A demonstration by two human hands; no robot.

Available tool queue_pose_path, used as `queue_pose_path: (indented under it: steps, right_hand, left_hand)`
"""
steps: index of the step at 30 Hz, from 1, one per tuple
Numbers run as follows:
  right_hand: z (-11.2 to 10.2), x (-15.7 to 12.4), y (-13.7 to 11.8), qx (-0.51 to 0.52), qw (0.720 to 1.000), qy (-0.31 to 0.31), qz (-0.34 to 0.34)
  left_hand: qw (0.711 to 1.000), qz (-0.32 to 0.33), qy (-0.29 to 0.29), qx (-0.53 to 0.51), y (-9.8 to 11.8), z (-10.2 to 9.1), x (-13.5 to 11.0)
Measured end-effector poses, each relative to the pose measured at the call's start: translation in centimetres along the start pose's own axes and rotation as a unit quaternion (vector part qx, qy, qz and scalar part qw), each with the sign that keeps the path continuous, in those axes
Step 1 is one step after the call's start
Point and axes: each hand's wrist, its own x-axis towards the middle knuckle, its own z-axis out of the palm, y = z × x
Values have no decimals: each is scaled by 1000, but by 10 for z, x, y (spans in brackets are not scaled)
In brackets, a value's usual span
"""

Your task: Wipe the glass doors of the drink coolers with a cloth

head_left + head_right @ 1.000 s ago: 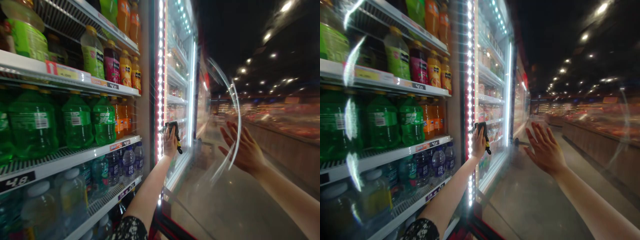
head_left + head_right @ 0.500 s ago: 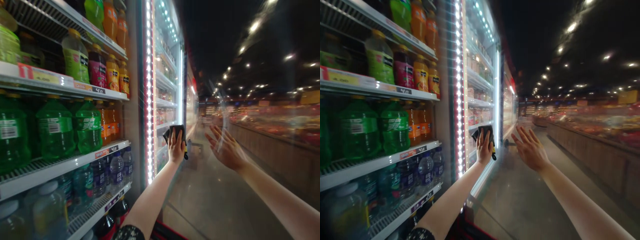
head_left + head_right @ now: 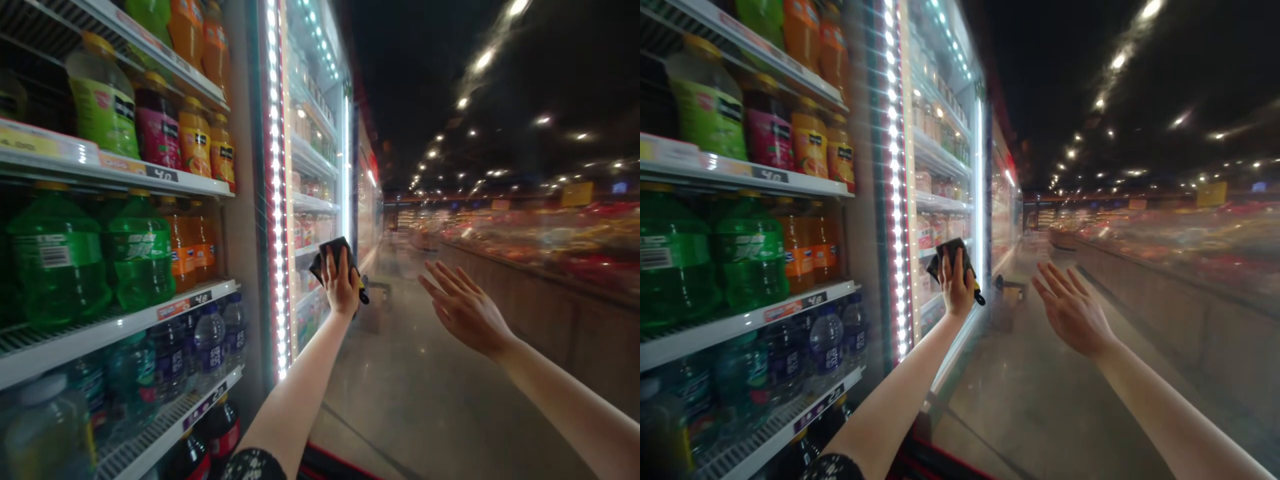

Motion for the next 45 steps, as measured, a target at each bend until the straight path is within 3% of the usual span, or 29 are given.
queue_pose_path:
  steps: [3, 5, 6, 8, 10, 14, 16, 19, 21, 23, 24, 26, 28, 31, 33, 35, 37, 39, 42, 45]
  right_hand:
    - [3, -10, -7, 3, 1000, -6, -13]
    - [2, -20, -7, 2, 1000, -15, -23]
    - [2, -25, -5, 1, 1000, -19, -25]
    - [-1, -34, 2, -2, 1000, -23, -21]
    - [-5, -40, 12, -7, 1000, -23, -9]
    - [-12, -45, 24, -13, 999, -26, 30]
    - [-12, -47, 24, -10, 999, -28, 44]
    - [-11, -54, 21, -6, 999, -37, 39]
    - [-10, -61, 20, -6, 999, -44, 26]
    - [-10, -68, 21, -9, 999, -48, 16]
    - [-10, -72, 23, -11, 999, -49, 14]
    - [-11, -78, 29, -13, 998, -52, 14]
    - [-14, -83, 35, -15, 998, -58, 19]
    - [-18, -86, 43, -18, 997, -64, 31]
    - [-20, -87, 45, -21, 997, -63, 39]
    - [-22, -88, 44, -23, 997, -63, 42]
    - [-23, -90, 42, -20, 997, -67, 40]
    - [-23, -93, 40, -14, 997, -73, 35]
    - [-23, -99, 40, -14, 996, -76, 36]
    - [-25, -104, 48, -20, 996, -76, 38]
  left_hand:
    - [981, 162, -107, -4, -1, -9, -46]
    - [950, 255, -179, -7, -20, -24, -72]
    - [942, 269, -200, -13, -31, -32, -79]
    - [959, 213, -185, -23, -49, -43, -78]
    - [981, 135, -137, -22, -52, -42, -61]
    - [1000, -6, -24, -18, -7, -15, -15]
    - [1000, -21, -11, -19, 21, -1, -8]
    - [996, 60, -60, -5, 42, 4, -29]
    - [975, 178, -134, 5, 34, -4, -54]
    - [934, 291, -208, 10, 15, -16, -77]
    - [922, 312, -227, 14, 5, -21, -85]
    - [933, 280, -225, 19, -7, -28, -88]
    - [969, 174, -175, 13, -2, -25, -77]
    - [998, 13, -65, -13, 36, -4, -46]
    - [999, -15, -28, -21, 69, 12, -32]
    - [999, 13, -36, -18, 94, 24, -31]
    - [993, 86, -81, -11, 103, 27, -45]
    - [971, 191, -142, -9, 93, 20, -69]
    - [925, 316, -212, -14, 58, 1, -99]
    - [945, 255, -203, -5, 37, -10, -98]
